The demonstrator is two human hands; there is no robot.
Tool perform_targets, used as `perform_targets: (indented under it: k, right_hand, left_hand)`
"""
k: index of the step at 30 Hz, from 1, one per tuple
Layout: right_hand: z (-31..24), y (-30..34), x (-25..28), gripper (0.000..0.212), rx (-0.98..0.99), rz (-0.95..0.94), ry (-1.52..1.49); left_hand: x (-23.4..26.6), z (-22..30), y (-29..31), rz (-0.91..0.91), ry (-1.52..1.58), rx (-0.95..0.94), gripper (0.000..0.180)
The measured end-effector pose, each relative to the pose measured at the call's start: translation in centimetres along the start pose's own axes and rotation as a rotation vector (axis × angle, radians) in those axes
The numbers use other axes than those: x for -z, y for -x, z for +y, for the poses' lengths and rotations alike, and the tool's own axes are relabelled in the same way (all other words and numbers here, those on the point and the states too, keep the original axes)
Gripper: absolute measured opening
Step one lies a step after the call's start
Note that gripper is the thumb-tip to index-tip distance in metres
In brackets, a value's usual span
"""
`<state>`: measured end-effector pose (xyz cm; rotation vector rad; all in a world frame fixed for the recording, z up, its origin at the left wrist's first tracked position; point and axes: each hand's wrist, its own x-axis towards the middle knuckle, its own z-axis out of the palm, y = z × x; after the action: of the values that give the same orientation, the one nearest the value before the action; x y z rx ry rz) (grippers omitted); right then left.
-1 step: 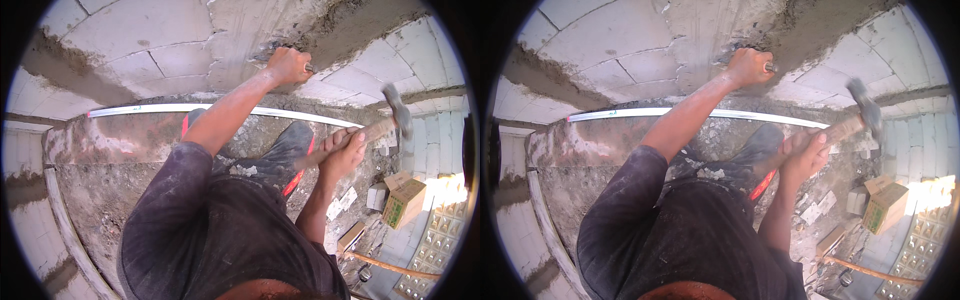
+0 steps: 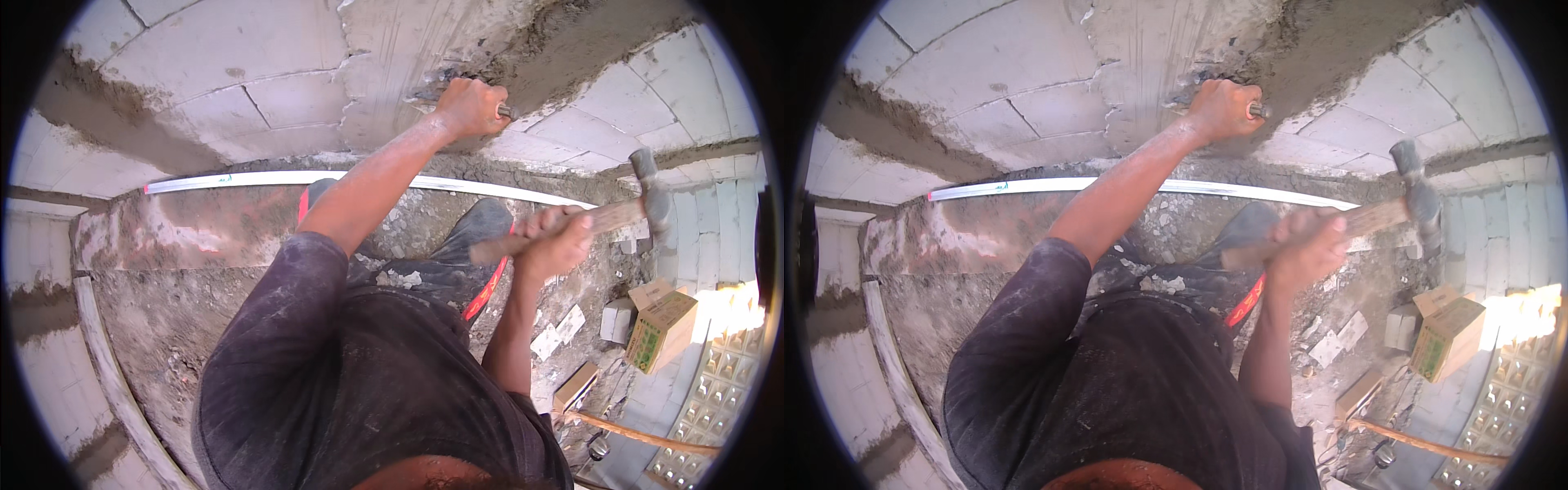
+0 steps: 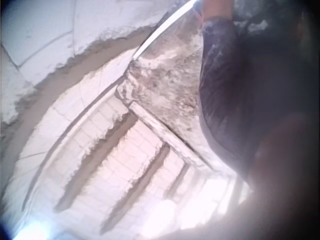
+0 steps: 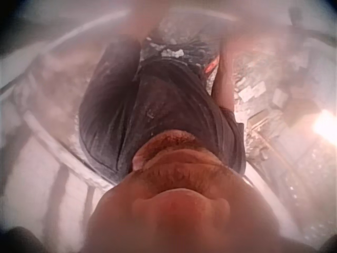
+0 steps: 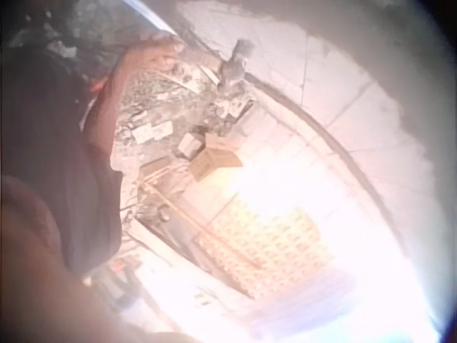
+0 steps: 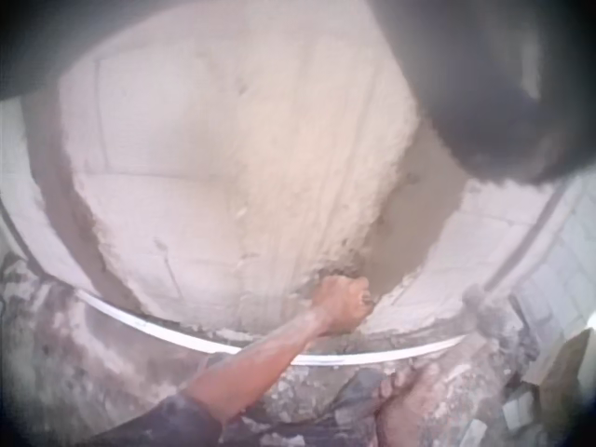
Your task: The person uses a hammer and a chisel to remove sections of concrete from a wall.
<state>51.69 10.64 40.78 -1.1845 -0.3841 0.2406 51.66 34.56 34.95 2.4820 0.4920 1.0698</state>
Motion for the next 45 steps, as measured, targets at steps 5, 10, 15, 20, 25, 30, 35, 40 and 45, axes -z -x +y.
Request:
perform_targets:
  k: [5, 10, 15, 20, 25, 30, 35, 40, 45]
  right_hand:
    - [1.3, -1.2, 3.2, 0.026, -0.241, -0.331, 0.515]
    - [-1.6, -0.7, -1.1, 0.031, -0.025, 0.139, -0.014]
    - [2.4, -0.8, 1.0, 0.029, -0.352, -0.412, 0.470]
    - [1.4, 1.4, 1.5, 0.030, -0.194, -0.248, 0.161]
    - [-0.4, 0.7, 1.8, 0.032, -0.118, -0.140, 0.172]
    - [-0.9, 0.7, 3.2, 0.032, -0.132, -0.116, 0.207]
    - [-1.1, 1.2, 4.5, 0.032, -0.152, -0.047, 0.212]
    - [-2.7, 1.0, 4.4, 0.036, -0.158, -0.042, 0.222]
    - [-3.3, -0.1, 5.8, 0.041, -0.078, -0.043, 0.205]
  left_hand:
    - [0.5, -0.2, 0.9, -0.036, -0.033, 0.013, 0.028]
    - [-0.1, -0.2, -0.3, 0.002, -0.005, 0.018, 0.030]
    - [0.5, -3.0, 0.7, -0.003, 0.017, 0.216, 0.025]
    - [-0.6, -3.8, 7.2, -0.121, -0.055, 0.100, 0.021]
    - [-0.7, -0.1, 8.4, -0.088, 0.108, -0.180, 0.017]
    - [-2.0, 0.6, 4.0, 0.018, 0.155, -0.238, 0.015]
    - [-2.4, 0.1, 3.0, 0.029, 0.197, -0.215, 0.015]
    - [-1.9, 0.2, 2.2, 0.033, 0.192, -0.160, 0.015]
    - [-2.2, -0.4, 2.8, 0.016, 0.139, -0.052, 0.018]
